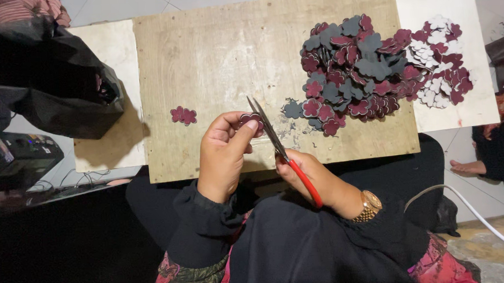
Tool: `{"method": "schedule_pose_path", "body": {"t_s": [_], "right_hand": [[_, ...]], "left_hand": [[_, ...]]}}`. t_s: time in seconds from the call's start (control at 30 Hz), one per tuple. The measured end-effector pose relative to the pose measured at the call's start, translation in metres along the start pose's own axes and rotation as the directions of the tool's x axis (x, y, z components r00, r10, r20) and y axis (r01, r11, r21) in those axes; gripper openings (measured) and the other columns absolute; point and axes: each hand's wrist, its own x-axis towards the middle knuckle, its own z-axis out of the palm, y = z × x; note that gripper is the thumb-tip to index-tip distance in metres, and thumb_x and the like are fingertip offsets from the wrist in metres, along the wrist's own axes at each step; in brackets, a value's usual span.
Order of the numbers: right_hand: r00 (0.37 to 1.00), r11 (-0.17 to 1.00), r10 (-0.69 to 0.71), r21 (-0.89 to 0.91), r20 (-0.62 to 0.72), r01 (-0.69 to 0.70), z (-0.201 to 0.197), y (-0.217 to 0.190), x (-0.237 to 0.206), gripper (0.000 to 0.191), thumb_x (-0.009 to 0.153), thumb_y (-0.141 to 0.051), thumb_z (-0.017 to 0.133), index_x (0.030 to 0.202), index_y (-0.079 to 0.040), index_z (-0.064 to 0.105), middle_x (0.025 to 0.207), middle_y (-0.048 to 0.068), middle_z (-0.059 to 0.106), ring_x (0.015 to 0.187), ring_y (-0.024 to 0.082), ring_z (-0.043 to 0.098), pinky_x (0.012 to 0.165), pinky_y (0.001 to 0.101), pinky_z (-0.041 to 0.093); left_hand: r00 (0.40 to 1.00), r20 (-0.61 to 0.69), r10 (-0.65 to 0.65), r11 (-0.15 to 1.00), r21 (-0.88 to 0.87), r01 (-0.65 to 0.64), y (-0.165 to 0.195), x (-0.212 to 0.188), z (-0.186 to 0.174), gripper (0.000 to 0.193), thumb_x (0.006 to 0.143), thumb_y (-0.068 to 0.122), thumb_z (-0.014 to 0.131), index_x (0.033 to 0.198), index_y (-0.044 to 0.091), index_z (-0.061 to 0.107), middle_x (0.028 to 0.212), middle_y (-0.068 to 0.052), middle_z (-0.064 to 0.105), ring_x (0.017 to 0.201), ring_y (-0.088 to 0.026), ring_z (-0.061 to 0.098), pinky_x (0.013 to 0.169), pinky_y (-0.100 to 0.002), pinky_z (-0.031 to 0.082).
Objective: The person sits with a wooden board on their lap and uses red-handled scissors to trim the edges of small flower-shaped fabric cutouts, one at a time, placing finished pieces on the board and adding to a large pile of cut pieces.
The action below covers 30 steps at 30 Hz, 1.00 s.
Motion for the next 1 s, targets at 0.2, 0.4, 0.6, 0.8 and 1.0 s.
{"method": "schedule_pose_path", "body": {"t_s": [0.2,0.4,0.6,0.8,1.0], "right_hand": [[0.991,0.995,-0.100,0.022,0.092,0.098,-0.006,-0.012,-0.004,0.058,0.100,-0.066,0.048,0.103,-0.008,0.051,0.083,-0.001,0.049,0.076,0.010,0.046,0.069,0.0258,0.044],[0.995,0.995,-0.085,-0.053,0.060,0.088,-0.006,-0.018,-0.003,0.061,0.100,-0.068,0.046,0.103,-0.007,0.052,0.083,0.000,0.051,0.075,0.010,0.049,0.070,0.0263,0.046],[0.995,0.997,-0.065,-0.026,0.072,0.067,-0.006,-0.017,-0.004,0.065,0.097,-0.071,0.047,0.102,-0.007,0.053,0.082,0.001,0.051,0.075,0.011,0.049,0.069,0.0269,0.046],[0.988,0.992,-0.117,-0.023,0.103,0.120,-0.006,-0.017,-0.002,0.070,0.097,-0.075,0.045,0.103,-0.006,0.053,0.088,0.002,0.051,0.081,0.012,0.048,0.074,0.0279,0.046],[0.992,0.996,-0.081,-0.031,0.096,0.085,-0.005,-0.018,-0.004,0.069,0.097,-0.075,0.045,0.101,-0.007,0.053,0.085,0.001,0.050,0.078,0.012,0.048,0.072,0.0265,0.045]], "left_hand": [[1.000,0.025,-0.004,0.999,0.048,0.002,0.006,-0.003,0.003,0.031,0.092,0.007,0.071,0.119,0.003,0.058,0.095,-0.007,0.076,0.085,-0.009,0.072,0.063,-0.020,0.049],[0.998,0.059,0.022,1.000,0.021,-0.024,0.007,-0.008,0.007,0.035,0.090,-0.001,0.073,0.120,0.000,0.055,0.095,-0.010,0.074,0.085,-0.011,0.071,0.066,-0.020,0.050],[0.996,0.086,0.003,1.000,-0.031,-0.001,0.006,-0.007,0.004,0.035,0.089,-0.005,0.070,0.119,-0.001,0.052,0.095,-0.012,0.073,0.087,-0.013,0.072,0.078,-0.024,0.058],[0.991,0.131,0.020,1.000,-0.024,-0.017,0.003,-0.006,-0.002,0.021,0.091,-0.005,0.070,0.108,-0.002,0.058,0.098,-0.011,0.072,0.089,-0.013,0.071,0.083,-0.025,0.060],[0.987,0.157,0.020,0.999,-0.033,-0.015,0.001,-0.008,-0.006,0.015,0.092,-0.004,0.069,0.105,-0.003,0.061,0.098,-0.010,0.072,0.087,-0.012,0.069,0.080,-0.025,0.058]]}}
